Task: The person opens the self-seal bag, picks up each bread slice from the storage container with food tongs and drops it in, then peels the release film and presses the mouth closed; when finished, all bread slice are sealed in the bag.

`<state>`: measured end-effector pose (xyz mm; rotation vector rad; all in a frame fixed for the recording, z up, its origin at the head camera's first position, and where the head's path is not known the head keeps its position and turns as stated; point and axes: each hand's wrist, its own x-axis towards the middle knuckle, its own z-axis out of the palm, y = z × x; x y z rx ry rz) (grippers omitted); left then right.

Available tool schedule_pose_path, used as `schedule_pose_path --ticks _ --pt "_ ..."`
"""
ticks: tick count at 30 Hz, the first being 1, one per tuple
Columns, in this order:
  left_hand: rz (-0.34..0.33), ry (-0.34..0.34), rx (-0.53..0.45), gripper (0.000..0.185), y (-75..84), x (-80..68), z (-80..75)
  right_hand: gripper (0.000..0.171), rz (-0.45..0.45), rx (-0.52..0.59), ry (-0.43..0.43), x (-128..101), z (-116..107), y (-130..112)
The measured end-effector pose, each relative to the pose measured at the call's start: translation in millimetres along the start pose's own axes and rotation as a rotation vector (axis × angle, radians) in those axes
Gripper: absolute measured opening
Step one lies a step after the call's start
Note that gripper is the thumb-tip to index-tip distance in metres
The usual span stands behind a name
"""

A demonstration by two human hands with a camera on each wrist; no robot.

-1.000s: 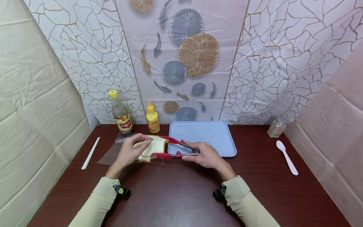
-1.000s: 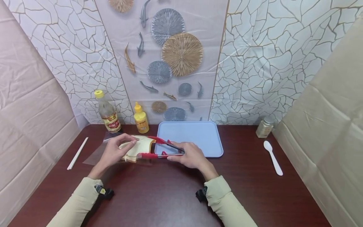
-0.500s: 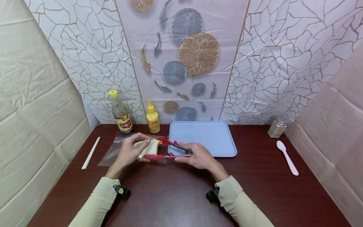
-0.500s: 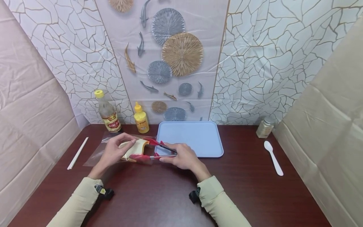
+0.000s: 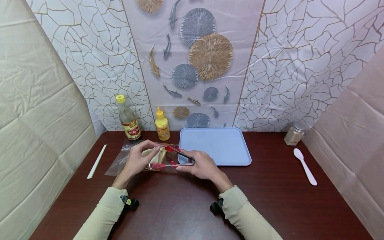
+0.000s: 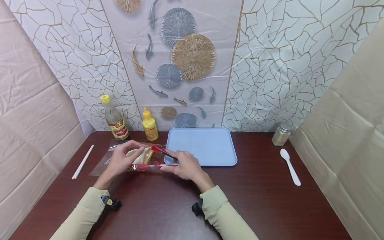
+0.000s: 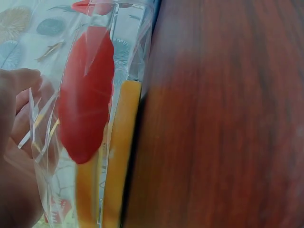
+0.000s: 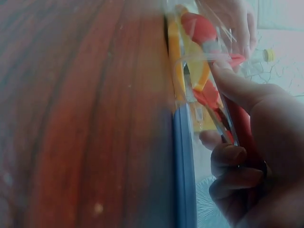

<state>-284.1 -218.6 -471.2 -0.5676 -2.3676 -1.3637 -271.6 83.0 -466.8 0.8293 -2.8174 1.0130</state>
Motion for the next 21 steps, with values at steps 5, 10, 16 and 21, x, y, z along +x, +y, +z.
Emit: schedule_pose_path --ticks 5,10,16,21 --pt "-0.012 -0.033 -0.007 0.006 -2.4 1.0 1.2 0.082 0.035 -0.039 -0.02 0.1 -0.3 1.4" --pt "-0.036 -0.046 0.003 0.007 -0.2 0.9 1.3 0.086 0.054 -0.013 -0.044 0.1 -1.2 4.3" --pt "-0.044 -0.046 0.015 0.007 0.4 0.4 0.5 0.086 0.074 0.045 -0.059 -3.5 -4.8 6.6" --pt "-0.048 -0.045 -0.001 0.007 1.1 -0.4 0.3 0.085 0.093 0.043 -0.06 -7.2 -9.5 6.0"
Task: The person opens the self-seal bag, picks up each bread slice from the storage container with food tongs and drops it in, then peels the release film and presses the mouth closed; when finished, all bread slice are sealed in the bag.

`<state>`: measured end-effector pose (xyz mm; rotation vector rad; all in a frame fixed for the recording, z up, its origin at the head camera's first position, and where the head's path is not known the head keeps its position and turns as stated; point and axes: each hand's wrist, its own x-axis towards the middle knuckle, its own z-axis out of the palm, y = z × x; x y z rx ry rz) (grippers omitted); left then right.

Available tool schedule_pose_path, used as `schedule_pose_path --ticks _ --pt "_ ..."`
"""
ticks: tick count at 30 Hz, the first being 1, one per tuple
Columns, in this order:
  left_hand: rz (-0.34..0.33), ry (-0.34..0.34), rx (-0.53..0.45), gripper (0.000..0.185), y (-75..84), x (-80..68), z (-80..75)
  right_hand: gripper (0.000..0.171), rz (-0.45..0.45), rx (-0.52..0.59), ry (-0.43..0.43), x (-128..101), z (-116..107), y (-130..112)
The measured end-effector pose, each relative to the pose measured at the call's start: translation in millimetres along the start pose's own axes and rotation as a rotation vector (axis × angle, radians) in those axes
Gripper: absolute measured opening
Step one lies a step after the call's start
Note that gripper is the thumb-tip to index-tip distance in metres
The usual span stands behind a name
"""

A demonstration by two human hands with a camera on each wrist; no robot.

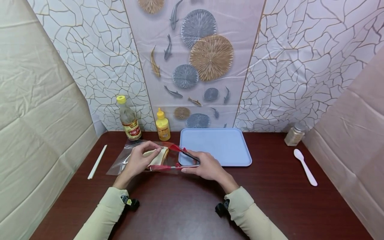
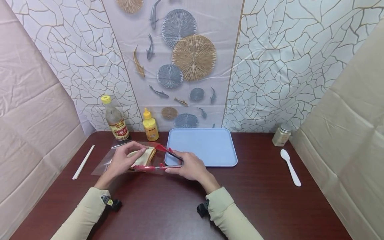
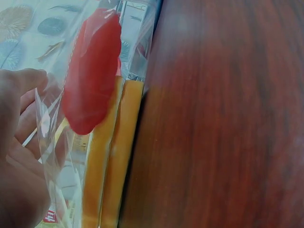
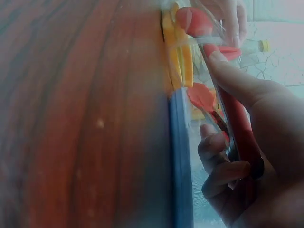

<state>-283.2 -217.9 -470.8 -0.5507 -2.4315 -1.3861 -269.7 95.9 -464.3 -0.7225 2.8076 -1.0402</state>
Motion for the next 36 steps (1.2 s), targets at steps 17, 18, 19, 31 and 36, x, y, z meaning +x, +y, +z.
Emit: schedule_pose_path --ticks 17,18,19,31,36 --pt "0.021 0.008 -0.009 0.006 -0.9 0.3 0.4 0.083 -0.065 0.076 0.044 -16 -4 12" --pt "0.016 0.004 -0.01 0.006 -0.4 0.3 0.3 0.083 -0.063 0.083 0.045 -16 -5 14" --pt "0.009 -0.002 -0.018 0.007 -0.1 0.2 0.2 0.082 -0.057 0.086 0.048 -17 -5 15" --pt "-0.038 -0.019 -0.055 0.008 -4.0 -1.2 1.9 0.075 -0.043 0.065 0.06 -24 -12 18" --pt "-0.024 -0.031 -0.046 0.006 -2.7 0.1 1.6 0.07 -0.037 0.06 0.085 -29 -15 20"
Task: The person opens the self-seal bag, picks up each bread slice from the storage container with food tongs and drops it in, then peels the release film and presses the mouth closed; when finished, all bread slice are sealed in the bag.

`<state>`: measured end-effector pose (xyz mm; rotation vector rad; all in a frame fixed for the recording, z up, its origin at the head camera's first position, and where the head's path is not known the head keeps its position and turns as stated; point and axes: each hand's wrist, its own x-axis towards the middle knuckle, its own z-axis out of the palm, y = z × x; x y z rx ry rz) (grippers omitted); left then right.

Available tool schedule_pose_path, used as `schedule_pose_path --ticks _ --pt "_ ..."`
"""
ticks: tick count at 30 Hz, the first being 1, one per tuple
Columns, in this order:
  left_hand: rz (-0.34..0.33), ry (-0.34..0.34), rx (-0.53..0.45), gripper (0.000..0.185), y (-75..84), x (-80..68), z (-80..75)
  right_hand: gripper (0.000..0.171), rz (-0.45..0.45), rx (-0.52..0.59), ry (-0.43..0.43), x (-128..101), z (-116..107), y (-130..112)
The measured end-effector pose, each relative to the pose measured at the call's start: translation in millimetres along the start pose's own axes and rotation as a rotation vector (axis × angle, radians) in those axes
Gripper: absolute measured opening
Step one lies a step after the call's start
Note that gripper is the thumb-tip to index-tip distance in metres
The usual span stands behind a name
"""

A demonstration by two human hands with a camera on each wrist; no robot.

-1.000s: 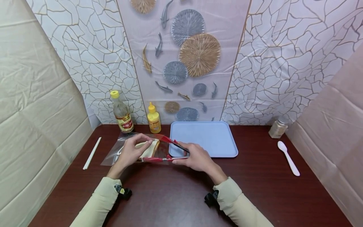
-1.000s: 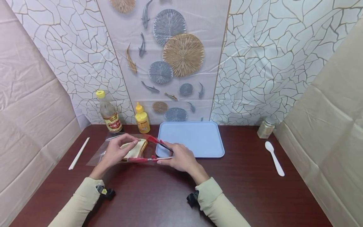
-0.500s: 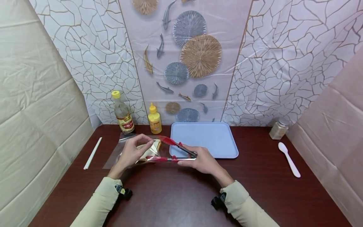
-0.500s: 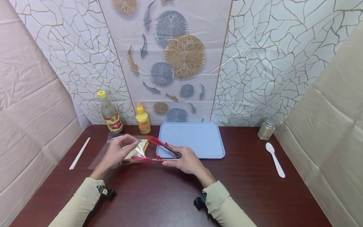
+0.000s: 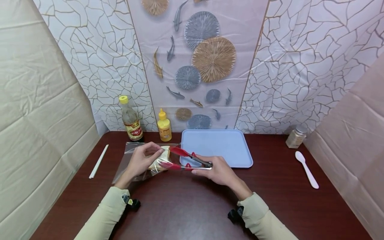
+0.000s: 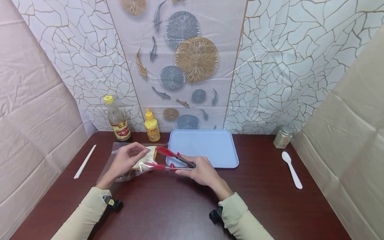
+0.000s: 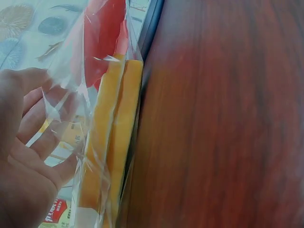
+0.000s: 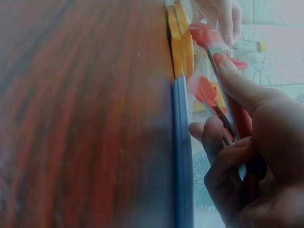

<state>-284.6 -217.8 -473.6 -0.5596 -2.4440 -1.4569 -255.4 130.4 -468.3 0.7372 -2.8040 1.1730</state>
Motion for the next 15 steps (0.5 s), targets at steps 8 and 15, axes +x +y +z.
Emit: schedule_pose_path --ticks 8,15 --pt "-0.002 0.0 0.016 0.009 1.6 -0.9 0.1 0.076 0.046 0.157 -0.051 2.3 4.1 0.9" --pt "0.026 0.016 0.036 0.006 1.8 -1.3 0.7 0.065 0.131 0.219 -0.061 1.1 5.1 -0.8"
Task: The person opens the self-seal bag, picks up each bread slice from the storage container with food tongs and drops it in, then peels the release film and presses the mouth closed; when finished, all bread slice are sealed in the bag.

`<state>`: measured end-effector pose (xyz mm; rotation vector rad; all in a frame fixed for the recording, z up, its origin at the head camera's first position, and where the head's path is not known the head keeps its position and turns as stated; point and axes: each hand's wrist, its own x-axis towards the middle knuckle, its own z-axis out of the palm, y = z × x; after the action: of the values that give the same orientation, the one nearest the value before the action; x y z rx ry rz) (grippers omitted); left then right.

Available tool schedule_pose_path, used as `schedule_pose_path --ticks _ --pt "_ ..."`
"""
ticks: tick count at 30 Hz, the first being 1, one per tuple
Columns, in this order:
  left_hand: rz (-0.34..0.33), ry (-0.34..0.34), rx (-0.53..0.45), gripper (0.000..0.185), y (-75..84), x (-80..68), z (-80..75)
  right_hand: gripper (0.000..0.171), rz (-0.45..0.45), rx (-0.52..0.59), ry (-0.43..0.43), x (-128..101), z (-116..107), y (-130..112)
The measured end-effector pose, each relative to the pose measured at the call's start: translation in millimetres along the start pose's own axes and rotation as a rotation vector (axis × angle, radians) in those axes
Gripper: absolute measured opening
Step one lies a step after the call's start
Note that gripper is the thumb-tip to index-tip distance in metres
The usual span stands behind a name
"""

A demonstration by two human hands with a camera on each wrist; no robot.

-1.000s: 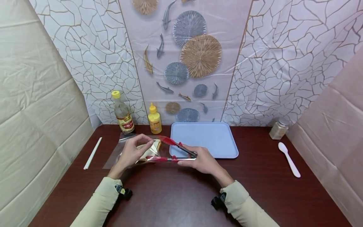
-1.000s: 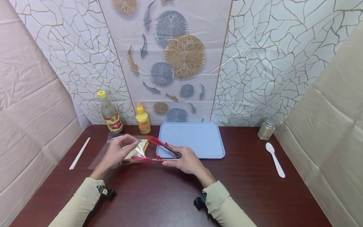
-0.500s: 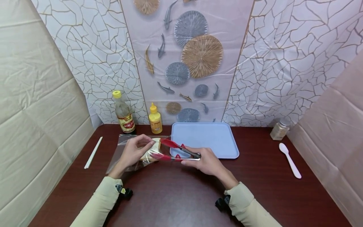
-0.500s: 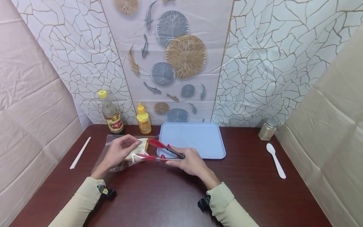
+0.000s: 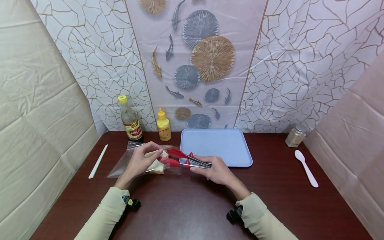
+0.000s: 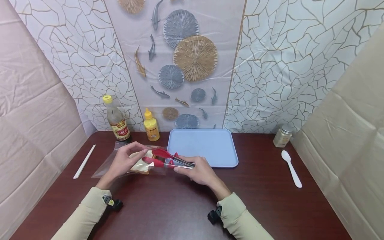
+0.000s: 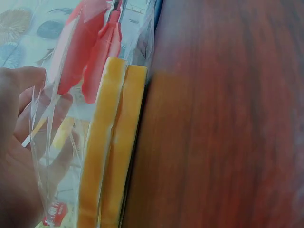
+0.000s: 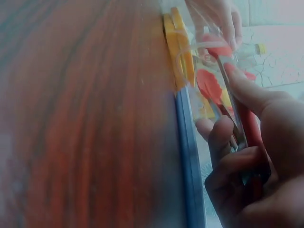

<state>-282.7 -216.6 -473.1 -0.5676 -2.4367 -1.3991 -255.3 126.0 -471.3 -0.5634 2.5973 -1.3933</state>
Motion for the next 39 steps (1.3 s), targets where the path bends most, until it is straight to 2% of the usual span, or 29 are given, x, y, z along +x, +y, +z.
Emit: schedule_pose_path --ticks 7,12,18,25,30,33,39 --pt "0.016 0.015 0.004 0.006 -0.5 0.1 -0.2 0.06 0.005 -0.025 0.051 -3 -3 0" --pt "0.02 0.01 -0.006 0.006 0.4 1.1 1.5 0.059 0.001 -0.039 0.083 -15 -19 8" --pt "0.022 -0.013 -0.027 0.006 0.2 2.9 3.4 0.06 0.044 -0.069 0.167 -39 -57 32" --pt "-0.026 -0.064 0.001 0.007 -4.6 1.5 3.3 0.073 0.07 -0.235 0.301 -78 -112 68" --pt "-0.036 -0.082 0.049 0.008 -3.7 -0.1 2.4 0.083 0.182 -0.329 0.394 -105 -151 96" --pt "-0.039 -0.082 0.076 0.008 -2.8 -1.2 1.9 0.088 0.266 -0.34 0.436 -114 -170 112" --pt "-0.066 -0.099 0.085 0.009 -1.4 -1.7 3.0 0.09 0.35 -0.357 0.459 -125 -191 132"
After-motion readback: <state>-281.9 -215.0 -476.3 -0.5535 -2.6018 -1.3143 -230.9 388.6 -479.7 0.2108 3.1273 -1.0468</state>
